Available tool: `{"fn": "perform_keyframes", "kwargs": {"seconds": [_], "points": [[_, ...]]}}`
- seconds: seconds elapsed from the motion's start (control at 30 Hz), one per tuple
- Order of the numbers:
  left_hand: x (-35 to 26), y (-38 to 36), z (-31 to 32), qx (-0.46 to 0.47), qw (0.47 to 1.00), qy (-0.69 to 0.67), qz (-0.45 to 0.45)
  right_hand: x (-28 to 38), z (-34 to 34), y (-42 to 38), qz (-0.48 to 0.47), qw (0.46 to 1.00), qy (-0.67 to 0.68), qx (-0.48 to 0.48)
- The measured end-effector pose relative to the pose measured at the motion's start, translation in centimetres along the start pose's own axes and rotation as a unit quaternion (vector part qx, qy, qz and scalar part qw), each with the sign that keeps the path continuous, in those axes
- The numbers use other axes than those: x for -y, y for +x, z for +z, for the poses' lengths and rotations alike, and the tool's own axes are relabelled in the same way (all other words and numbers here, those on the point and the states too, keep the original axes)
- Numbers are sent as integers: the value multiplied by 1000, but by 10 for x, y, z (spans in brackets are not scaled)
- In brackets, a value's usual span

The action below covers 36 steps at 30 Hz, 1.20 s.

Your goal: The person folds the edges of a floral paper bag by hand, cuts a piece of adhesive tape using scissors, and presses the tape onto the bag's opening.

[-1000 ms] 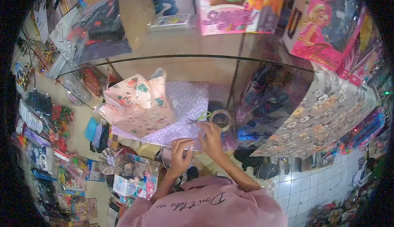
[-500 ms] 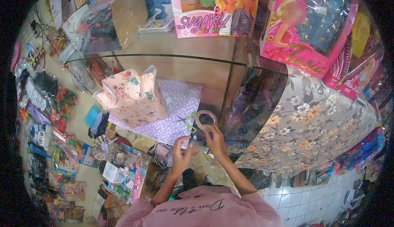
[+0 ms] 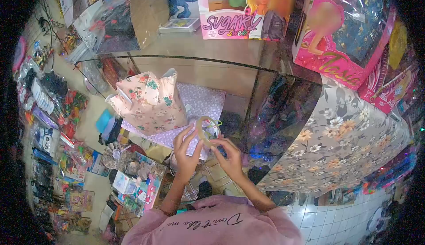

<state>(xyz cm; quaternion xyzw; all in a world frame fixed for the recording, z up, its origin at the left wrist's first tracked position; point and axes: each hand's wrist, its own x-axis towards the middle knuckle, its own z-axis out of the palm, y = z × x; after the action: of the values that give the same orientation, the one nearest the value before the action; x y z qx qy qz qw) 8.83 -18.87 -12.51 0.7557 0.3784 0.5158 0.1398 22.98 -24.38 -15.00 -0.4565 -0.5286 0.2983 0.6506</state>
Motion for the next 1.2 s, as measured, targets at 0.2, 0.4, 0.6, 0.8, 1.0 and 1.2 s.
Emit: {"fn": "perform_keyframes", "kwargs": {"seconds": [0.2,0.4,0.6,0.8,1.0,1.2], "points": [[1,-1,-2,-50,998,33,24,5,8,2,-17,999,-25,-17],[-2,-6,-4,-65,998,23,13,6,7,-6,-26,999,-36,-8],[2,-15,7,-48,999,1,0,-9,-1,-15,3,997,-49,52],[12,-38,22,-20,1000,17,9,-29,-16,-16,-12,966,-220,138],[30,-48,42,5,1000,11,-26,-57,-42,7,44,923,-364,117],[93,-35,55,-22,993,10,-115,-83,-56,-1,-41,890,-379,250]]}}
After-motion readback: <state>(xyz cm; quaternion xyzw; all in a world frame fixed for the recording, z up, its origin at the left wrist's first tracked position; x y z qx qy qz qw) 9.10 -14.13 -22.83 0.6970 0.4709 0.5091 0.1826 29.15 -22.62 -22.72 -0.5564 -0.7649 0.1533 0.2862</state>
